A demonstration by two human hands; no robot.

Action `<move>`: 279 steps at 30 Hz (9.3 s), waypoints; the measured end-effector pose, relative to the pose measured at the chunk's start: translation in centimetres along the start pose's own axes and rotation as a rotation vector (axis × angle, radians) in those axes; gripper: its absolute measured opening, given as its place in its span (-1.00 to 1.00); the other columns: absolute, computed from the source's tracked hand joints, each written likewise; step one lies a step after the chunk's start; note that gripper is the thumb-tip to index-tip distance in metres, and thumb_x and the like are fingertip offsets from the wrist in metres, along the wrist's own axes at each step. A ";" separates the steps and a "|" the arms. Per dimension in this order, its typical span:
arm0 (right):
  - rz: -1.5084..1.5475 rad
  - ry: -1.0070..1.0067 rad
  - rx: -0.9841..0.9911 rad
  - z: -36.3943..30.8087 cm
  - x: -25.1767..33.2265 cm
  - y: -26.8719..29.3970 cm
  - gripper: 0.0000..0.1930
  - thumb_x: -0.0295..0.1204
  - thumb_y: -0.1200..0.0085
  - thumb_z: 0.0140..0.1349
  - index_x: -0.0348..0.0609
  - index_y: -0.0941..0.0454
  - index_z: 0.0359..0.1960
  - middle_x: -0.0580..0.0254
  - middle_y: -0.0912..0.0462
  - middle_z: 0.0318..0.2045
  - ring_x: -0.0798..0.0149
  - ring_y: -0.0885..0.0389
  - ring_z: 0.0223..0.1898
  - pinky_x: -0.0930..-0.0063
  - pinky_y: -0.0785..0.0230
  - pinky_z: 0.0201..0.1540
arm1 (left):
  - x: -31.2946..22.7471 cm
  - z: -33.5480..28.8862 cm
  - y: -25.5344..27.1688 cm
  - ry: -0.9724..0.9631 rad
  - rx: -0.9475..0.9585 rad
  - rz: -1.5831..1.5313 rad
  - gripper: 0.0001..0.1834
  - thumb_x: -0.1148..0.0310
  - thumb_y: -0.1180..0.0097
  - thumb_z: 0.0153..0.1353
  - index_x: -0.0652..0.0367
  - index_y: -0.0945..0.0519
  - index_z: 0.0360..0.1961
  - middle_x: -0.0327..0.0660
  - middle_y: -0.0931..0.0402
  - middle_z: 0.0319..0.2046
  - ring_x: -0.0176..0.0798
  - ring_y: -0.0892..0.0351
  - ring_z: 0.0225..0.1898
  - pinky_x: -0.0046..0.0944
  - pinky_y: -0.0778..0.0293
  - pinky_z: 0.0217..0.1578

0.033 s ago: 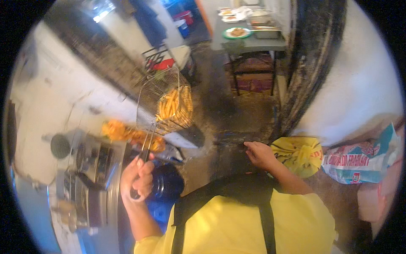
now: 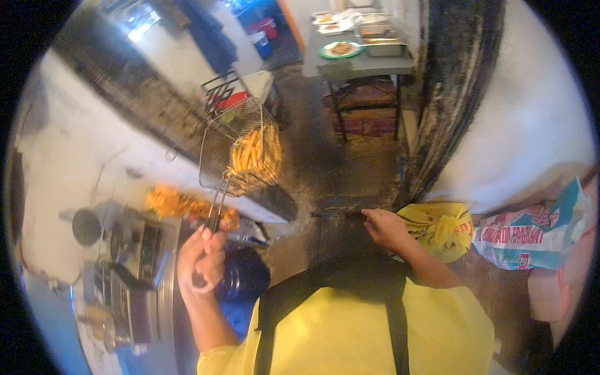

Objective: The person assembles multiple takeout meals by placing fried chicken and waffles into styrofoam containers, adding sauce cups, and applying seasoning. They also retrieve french fries from a deep fryer and place them into a container. The person uses tongs to handle the food and squeeze bottles to dispense sauce.

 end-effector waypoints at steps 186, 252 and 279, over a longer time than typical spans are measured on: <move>-0.623 -1.326 -1.396 130.5 -46.0 18.0 -0.25 -0.36 -0.27 0.02 -0.08 -0.22 0.30 -0.04 -0.47 0.06 -0.09 -0.49 0.04 0.16 -0.43 0.02 | -42.0 151.8 -32.7 -0.466 2.176 0.569 -0.91 0.59 -0.15 0.03 0.26 -0.51 -0.40 -0.10 -0.47 -0.50 -0.15 -0.53 -0.49 -0.26 -0.45 -0.45; -0.502 -1.828 -1.467 94.4 -45.7 5.9 -0.46 -0.63 -0.09 0.02 -0.26 -0.38 0.14 -0.13 -0.38 0.04 -0.16 -0.37 0.08 0.14 -0.27 0.15 | -10.1 137.3 -35.0 -1.140 2.443 0.860 -0.62 0.56 -0.06 0.01 0.10 -0.58 -0.08 -0.14 -0.53 -0.11 -0.06 -0.43 0.06 -0.03 -0.28 0.14; -0.687 -1.809 -1.294 103.8 -49.7 13.8 -0.69 -0.43 -0.15 0.07 -0.16 -0.53 -0.11 0.06 -0.59 -0.24 -0.03 -0.51 -0.13 0.06 -0.32 -0.10 | -12.2 156.0 -26.7 0.045 1.942 1.682 -0.50 0.42 -0.01 0.19 0.48 -0.28 0.12 0.20 -0.56 -0.28 0.21 -0.57 -0.21 0.03 -0.45 -0.13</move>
Point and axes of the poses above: each hand's wrist, its own z-axis towards the middle knuckle, its own y-axis out of the back of the hand, x = y × z, the point moved 10 cm from there along z, towards the middle knuckle
